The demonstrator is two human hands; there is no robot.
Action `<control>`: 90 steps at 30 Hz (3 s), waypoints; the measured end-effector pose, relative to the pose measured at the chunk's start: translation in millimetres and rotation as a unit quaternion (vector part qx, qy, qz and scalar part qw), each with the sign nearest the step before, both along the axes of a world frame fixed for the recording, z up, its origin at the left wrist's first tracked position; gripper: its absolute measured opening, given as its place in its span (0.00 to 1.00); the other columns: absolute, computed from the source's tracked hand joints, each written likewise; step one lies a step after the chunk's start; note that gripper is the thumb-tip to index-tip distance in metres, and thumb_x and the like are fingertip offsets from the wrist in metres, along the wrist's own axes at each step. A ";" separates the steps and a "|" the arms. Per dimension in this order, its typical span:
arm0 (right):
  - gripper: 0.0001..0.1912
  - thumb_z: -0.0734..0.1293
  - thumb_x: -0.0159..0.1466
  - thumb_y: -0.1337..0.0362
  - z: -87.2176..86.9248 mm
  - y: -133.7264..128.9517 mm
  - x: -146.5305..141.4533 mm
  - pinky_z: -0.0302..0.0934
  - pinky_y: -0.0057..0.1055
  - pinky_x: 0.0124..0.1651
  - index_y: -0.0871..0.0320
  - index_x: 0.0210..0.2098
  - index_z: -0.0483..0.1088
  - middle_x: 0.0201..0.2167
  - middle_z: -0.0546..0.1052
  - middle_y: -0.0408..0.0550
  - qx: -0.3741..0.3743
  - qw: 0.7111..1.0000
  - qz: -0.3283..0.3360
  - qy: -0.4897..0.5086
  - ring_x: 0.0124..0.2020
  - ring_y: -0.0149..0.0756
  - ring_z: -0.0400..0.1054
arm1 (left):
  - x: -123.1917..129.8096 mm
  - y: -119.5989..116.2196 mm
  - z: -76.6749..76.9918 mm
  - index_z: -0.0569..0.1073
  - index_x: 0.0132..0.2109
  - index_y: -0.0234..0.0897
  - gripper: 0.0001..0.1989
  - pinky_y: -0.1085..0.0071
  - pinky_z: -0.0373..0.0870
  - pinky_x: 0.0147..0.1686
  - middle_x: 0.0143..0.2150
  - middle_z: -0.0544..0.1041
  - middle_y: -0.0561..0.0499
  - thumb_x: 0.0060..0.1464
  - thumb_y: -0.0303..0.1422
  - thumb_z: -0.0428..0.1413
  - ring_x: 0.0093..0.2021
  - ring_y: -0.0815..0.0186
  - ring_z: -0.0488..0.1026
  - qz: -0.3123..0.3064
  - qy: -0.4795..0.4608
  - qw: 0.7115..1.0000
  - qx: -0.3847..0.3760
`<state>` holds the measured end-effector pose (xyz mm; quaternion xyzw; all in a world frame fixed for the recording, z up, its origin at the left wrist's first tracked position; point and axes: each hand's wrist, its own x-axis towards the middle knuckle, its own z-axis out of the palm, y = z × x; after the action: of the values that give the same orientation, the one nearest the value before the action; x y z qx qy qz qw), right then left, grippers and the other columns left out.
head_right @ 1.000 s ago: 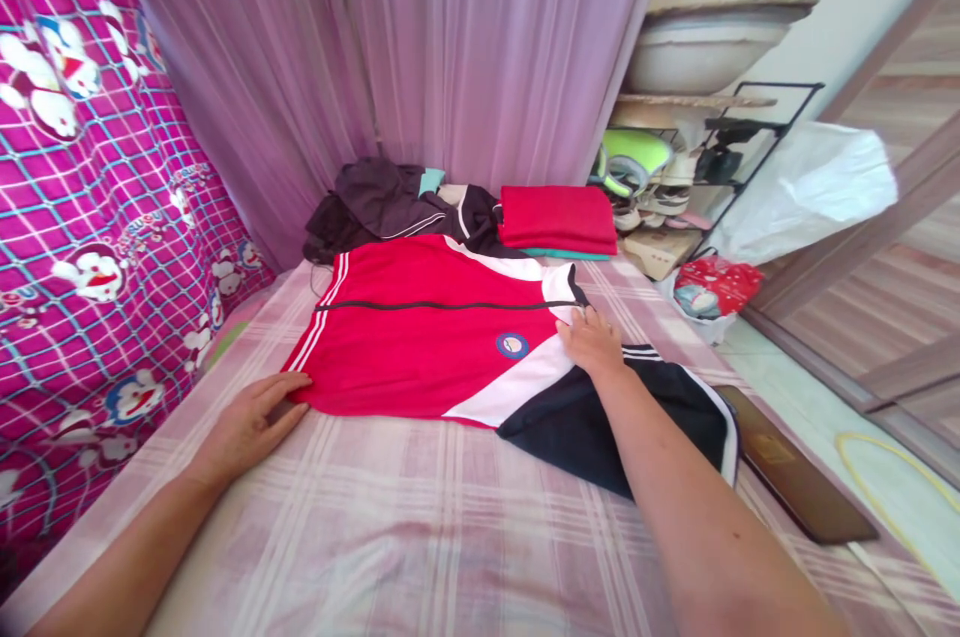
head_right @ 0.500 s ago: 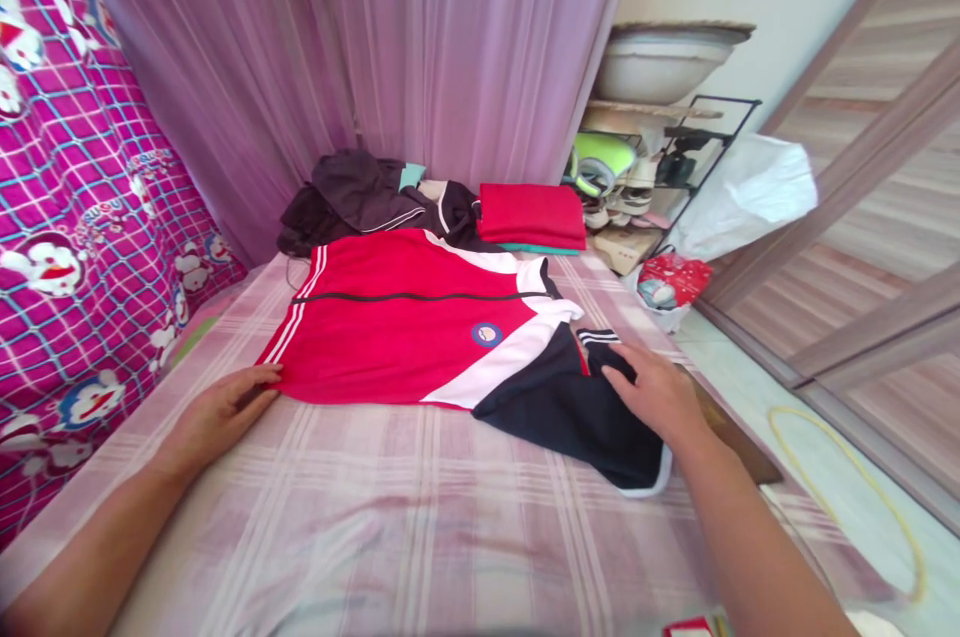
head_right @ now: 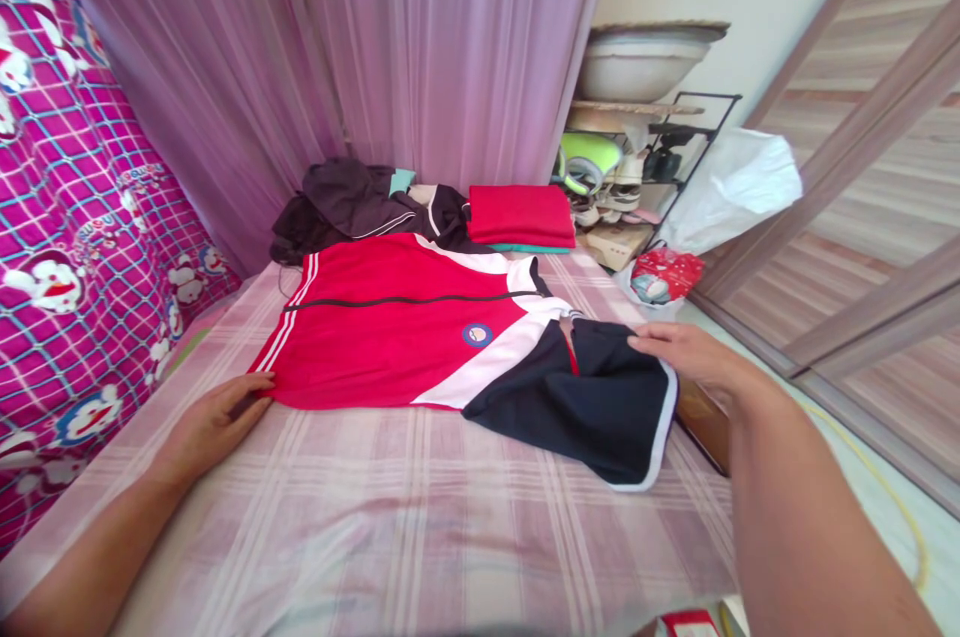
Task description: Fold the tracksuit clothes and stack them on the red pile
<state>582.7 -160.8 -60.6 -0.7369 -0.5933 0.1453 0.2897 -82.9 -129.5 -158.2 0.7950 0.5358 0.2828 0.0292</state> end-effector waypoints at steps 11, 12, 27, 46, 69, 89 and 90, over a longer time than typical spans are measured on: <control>0.18 0.67 0.63 0.56 122.3 125.0 -105.0 0.65 0.46 0.54 0.65 0.44 0.72 0.41 0.80 0.53 0.151 0.957 0.119 0.219 0.41 0.39 0.74 | -1.4 0.3 -2.1 0.75 0.42 0.42 0.18 0.62 0.75 0.51 0.46 0.81 0.46 0.58 0.49 0.50 0.46 0.59 0.79 -0.005 0.001 1.000 0.006; 0.19 0.64 0.66 0.58 125.6 148.2 -121.3 0.64 0.46 0.55 0.66 0.49 0.70 0.44 0.79 0.54 0.213 0.946 0.114 0.215 0.45 0.39 0.74 | -0.3 -0.9 -0.6 0.75 0.42 0.42 0.18 0.62 0.75 0.51 0.45 0.81 0.46 0.58 0.48 0.49 0.46 0.59 0.79 -0.003 0.000 1.000 0.005; 0.17 0.61 0.63 0.55 -43.3 92.1 -87.8 0.67 0.35 0.39 0.54 0.35 0.81 0.36 0.83 0.50 -0.062 0.985 0.045 -0.156 0.39 0.46 0.76 | 1.5 -7.2 5.2 0.75 0.50 0.42 0.19 0.59 0.74 0.53 0.49 0.81 0.47 0.59 0.46 0.49 0.49 0.57 0.78 -0.002 0.014 1.000 0.025; 0.21 0.68 0.55 0.51 -86.9 38.2 -81.2 0.64 0.32 0.32 0.56 0.43 0.74 0.23 0.77 0.42 0.089 0.963 0.019 0.255 0.26 0.37 0.71 | 271.1 -8.1 24.7 0.77 0.51 0.44 0.12 0.57 0.69 0.49 0.46 0.79 0.45 0.63 0.36 0.53 0.47 0.59 0.73 -0.202 0.064 0.976 0.055; 0.29 0.55 0.71 0.52 -77.4 50.8 -159.9 0.43 0.53 0.69 0.59 0.67 0.61 0.69 0.58 0.57 -0.032 0.950 0.200 -0.238 0.71 0.48 0.49 | 268.2 -18.7 13.5 0.77 0.44 0.42 0.10 0.54 0.68 0.58 0.40 0.82 0.50 0.62 0.32 0.51 0.46 0.62 0.78 -0.259 -0.013 0.966 -0.020; 0.16 0.60 0.67 0.52 -92.9 167.9 -164.6 0.68 0.42 0.55 0.52 0.45 0.73 0.50 0.76 0.53 0.047 0.551 -0.041 0.832 0.55 0.38 0.70 | 245.8 45.8 38.3 0.79 0.43 0.41 0.15 0.69 0.73 0.47 0.41 0.82 0.51 0.61 0.40 0.50 0.44 0.63 0.78 -0.146 -0.162 0.951 -0.218; 0.16 0.61 0.67 0.52 -95.0 168.7 -163.3 0.67 0.42 0.56 0.52 0.46 0.73 0.50 0.76 0.53 0.045 0.544 -0.035 0.837 0.55 0.38 0.70 | 242.8 66.2 44.5 0.79 0.43 0.41 0.14 0.68 0.72 0.48 0.42 0.82 0.51 0.60 0.40 0.50 0.45 0.62 0.78 -0.119 -0.148 0.960 -0.208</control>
<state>419.4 7.9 -155.6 -0.2865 -0.0606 0.6593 0.6924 159.8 -63.3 -113.7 0.7787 0.4741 0.2740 0.3062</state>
